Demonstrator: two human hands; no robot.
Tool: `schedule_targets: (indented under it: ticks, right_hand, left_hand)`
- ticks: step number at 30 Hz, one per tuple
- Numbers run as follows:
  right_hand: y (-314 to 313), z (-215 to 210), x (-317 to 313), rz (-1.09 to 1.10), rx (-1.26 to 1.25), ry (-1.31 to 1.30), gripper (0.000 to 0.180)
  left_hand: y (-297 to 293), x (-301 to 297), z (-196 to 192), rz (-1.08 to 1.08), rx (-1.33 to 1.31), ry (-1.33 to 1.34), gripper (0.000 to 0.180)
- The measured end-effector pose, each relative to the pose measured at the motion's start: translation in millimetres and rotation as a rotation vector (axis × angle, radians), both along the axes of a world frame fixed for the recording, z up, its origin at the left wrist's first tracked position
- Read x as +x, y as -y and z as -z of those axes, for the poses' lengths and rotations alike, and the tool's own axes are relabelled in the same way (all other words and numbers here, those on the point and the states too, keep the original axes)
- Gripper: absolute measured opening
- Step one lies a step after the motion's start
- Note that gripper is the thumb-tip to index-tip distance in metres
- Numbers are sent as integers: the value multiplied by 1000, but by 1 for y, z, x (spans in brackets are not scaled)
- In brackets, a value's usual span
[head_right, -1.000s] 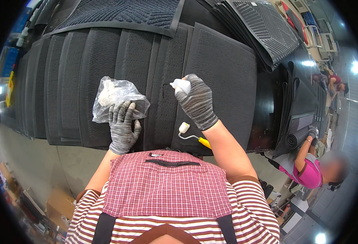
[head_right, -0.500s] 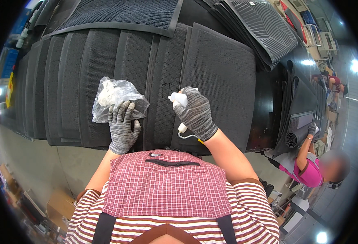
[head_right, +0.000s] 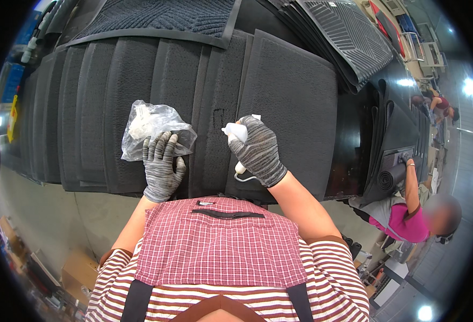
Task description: The person sorts through a stack of black textured mats on a table, moving them one at a time into separate piles. They then take a white label, apply glue from a bottle, and use a small roller to press it onto a mat.
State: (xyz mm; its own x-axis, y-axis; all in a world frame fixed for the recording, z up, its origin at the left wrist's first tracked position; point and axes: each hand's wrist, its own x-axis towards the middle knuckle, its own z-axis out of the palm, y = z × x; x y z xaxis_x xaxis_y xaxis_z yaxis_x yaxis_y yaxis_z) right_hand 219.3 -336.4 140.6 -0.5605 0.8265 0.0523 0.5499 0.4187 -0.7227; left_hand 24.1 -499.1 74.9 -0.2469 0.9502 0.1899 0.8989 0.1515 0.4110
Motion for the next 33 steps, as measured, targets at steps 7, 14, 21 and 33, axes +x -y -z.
schedule_targets:
  ticks: [7, 14, 21, 33]
  right_hand:
    - [1, -2, -8, -10, -17, -18, 28]
    - [3, -8, -9, -19, -67, -29, 27]
    - [-13, 0, -20, -11, 71, 44, 27]
    - [-24, 4, -18, 3, 64, 18, 31]
  left_hand:
    - [0, 0, 0, 4, -10, -1, 57]
    - [-1, 0, -1, 1, 2, 8, 57]
    - [0, 0, 0, 1, -2, 11, 56]
    - [-1, 1, -1, -4, 2, 4, 57]
